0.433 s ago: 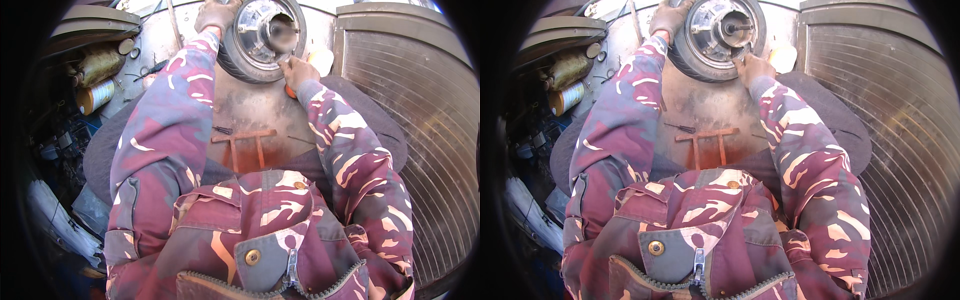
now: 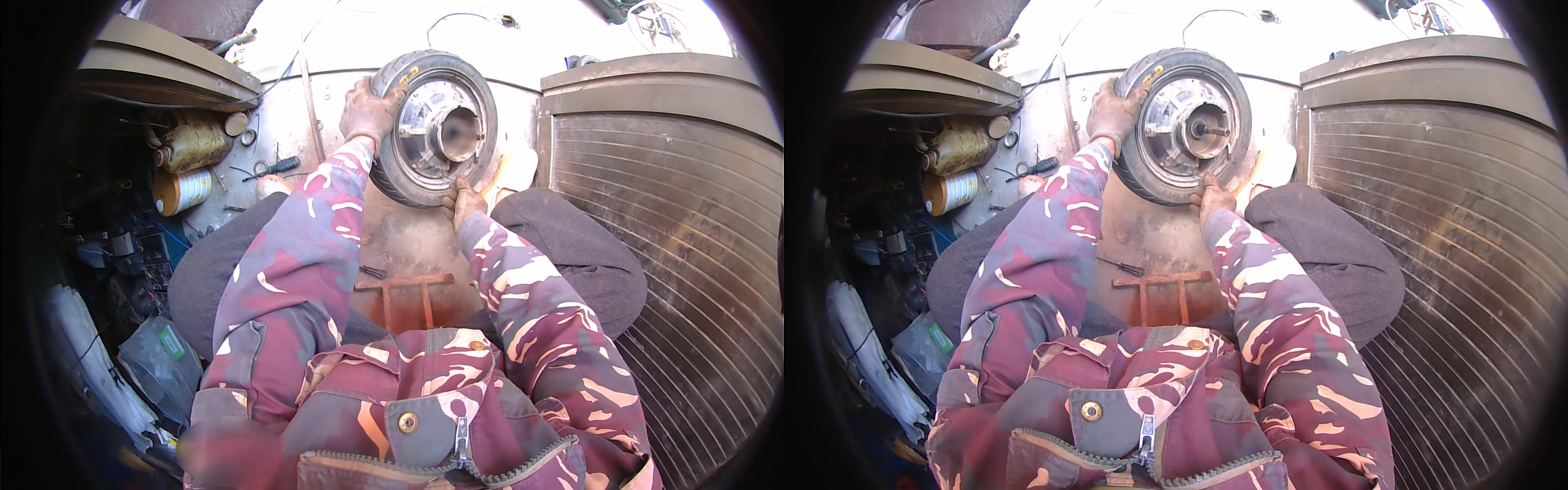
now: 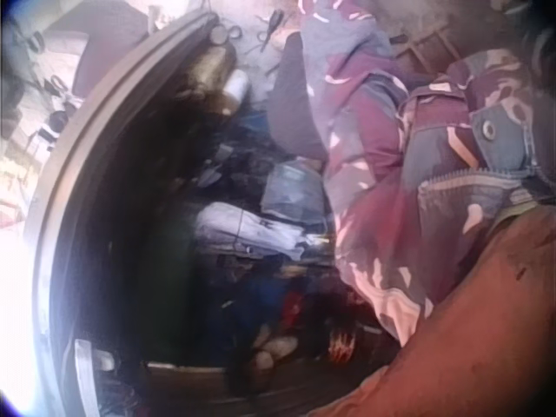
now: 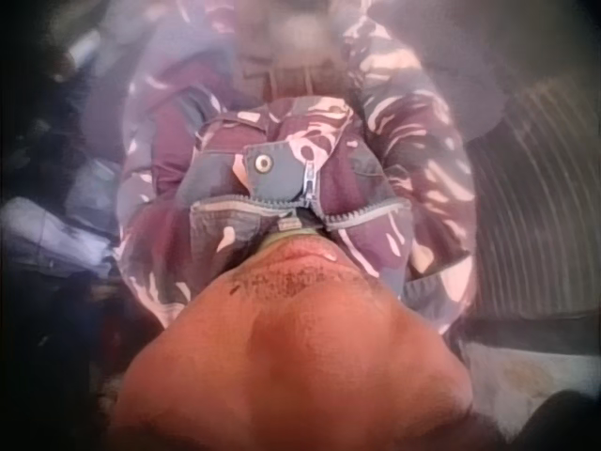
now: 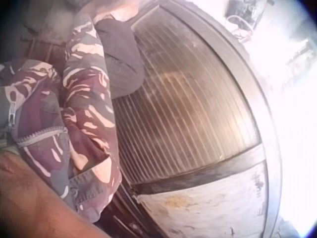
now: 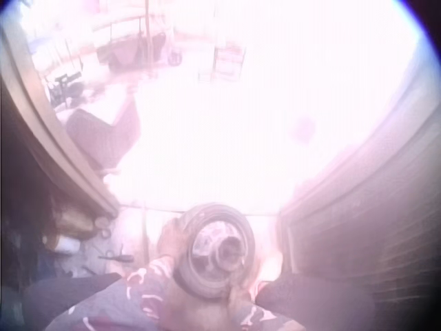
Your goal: The person sits on the floor and uses a metal rod to pry and adjust the tire bead on a motorcycle wheel. They repeatedly rotate the wheel and work around the rim to seat the tire.
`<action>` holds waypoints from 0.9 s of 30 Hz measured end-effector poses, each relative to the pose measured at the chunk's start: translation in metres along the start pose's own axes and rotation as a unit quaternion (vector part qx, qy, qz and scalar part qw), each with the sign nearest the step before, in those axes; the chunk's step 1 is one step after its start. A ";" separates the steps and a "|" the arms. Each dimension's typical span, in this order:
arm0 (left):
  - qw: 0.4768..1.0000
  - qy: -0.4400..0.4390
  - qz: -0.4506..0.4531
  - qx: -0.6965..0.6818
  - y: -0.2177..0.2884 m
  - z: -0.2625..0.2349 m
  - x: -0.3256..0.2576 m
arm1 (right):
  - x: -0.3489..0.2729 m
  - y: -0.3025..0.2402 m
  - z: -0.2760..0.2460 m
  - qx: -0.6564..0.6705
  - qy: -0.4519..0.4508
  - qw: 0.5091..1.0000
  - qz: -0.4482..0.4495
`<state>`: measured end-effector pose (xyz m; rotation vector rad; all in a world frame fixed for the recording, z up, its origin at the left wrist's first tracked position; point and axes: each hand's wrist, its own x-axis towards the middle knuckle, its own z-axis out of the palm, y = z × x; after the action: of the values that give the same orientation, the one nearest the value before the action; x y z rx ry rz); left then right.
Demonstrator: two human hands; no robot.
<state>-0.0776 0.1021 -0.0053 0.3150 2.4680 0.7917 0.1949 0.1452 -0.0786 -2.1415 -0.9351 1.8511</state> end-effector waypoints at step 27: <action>0.802 -0.033 -0.150 -0.577 -0.219 0.092 -0.057 | -0.034 -0.080 0.044 -0.266 0.068 0.892 -0.360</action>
<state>0.0072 -0.0508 -0.1764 -0.4787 1.4810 1.8577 0.1246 0.1774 -0.0197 -1.7176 -2.0271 1.1392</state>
